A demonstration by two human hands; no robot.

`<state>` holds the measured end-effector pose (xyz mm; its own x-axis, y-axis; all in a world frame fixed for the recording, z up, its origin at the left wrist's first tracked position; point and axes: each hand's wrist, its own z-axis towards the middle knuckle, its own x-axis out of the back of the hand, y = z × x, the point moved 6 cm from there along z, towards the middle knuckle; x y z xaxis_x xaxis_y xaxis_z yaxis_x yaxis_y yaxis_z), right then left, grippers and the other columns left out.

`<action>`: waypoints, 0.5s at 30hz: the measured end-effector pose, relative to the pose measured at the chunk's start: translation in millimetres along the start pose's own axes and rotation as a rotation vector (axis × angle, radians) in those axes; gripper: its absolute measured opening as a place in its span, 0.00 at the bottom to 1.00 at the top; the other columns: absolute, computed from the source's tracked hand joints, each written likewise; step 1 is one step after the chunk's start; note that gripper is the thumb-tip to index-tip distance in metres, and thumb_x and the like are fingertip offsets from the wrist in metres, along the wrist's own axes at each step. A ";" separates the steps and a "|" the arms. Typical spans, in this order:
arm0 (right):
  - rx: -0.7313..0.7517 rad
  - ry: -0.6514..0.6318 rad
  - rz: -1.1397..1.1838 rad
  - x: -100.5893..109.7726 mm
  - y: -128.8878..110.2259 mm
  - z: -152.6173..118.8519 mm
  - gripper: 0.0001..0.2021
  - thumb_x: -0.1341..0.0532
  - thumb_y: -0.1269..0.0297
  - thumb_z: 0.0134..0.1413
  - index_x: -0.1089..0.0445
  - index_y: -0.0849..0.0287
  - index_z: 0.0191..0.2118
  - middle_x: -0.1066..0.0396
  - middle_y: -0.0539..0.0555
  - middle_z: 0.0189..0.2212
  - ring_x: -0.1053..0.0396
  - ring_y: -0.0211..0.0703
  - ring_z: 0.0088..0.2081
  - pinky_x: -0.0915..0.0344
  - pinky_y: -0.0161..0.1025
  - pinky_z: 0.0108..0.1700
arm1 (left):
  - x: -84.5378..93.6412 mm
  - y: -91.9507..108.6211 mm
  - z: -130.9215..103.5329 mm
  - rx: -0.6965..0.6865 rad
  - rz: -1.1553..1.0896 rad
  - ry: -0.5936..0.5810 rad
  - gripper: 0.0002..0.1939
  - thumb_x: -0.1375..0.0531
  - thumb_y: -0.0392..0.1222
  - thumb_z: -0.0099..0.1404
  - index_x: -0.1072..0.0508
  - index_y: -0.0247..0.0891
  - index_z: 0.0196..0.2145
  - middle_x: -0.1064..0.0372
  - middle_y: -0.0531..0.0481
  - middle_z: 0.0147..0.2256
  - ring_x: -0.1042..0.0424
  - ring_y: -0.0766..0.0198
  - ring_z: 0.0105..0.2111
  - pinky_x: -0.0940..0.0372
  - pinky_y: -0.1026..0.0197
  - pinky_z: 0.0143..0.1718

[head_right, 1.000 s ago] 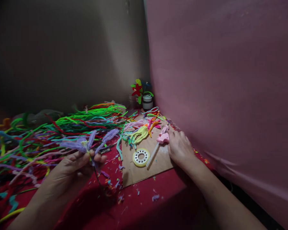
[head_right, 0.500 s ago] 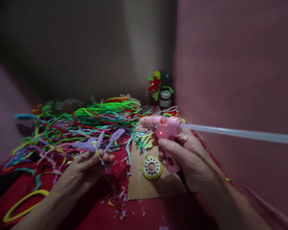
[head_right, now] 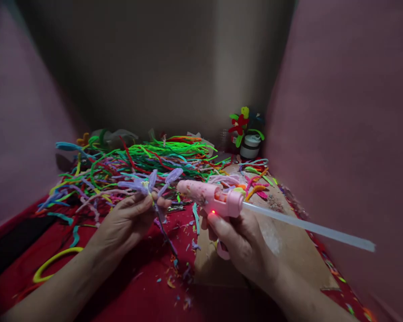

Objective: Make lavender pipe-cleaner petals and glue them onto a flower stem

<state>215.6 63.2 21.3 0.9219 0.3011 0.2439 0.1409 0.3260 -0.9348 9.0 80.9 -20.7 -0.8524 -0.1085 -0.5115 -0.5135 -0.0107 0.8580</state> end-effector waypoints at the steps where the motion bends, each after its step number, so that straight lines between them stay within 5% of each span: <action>1: -0.031 0.017 0.019 -0.4 5.9 -1.4 0.12 0.46 0.54 0.54 0.31 0.53 0.29 0.38 0.53 0.19 0.39 0.41 0.20 0.42 0.37 0.19 | 0.4 0.8 0.6 -0.006 0.010 0.002 0.05 0.32 0.34 0.48 0.25 0.32 0.25 0.24 0.46 0.25 0.25 0.62 0.29 0.33 0.64 0.36; 6: -0.129 0.054 0.089 -6.9 27.2 -3.0 0.12 0.44 0.51 0.52 0.35 0.54 0.27 0.39 0.52 0.19 0.40 0.40 0.21 0.43 0.36 0.19 | -0.1 0.4 0.4 0.001 -0.029 -0.006 0.06 0.31 0.34 0.47 0.24 0.33 0.25 0.25 0.50 0.24 0.26 0.66 0.28 0.33 0.66 0.36; 15: -0.109 0.037 0.093 -11.4 28.8 -1.8 0.14 0.44 0.50 0.52 0.35 0.56 0.28 0.41 0.51 0.19 0.43 0.37 0.20 0.44 0.34 0.17 | -2.3 -0.6 -1.0 0.003 0.014 -0.033 0.05 0.33 0.34 0.49 0.24 0.33 0.26 0.25 0.49 0.24 0.26 0.66 0.28 0.35 0.66 0.37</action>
<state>209.8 67.5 -8.9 0.9452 0.2916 0.1468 0.0906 0.1979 -0.9760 11.4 80.1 -20.0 -0.8623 -0.0759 -0.5006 -0.5016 -0.0068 0.8651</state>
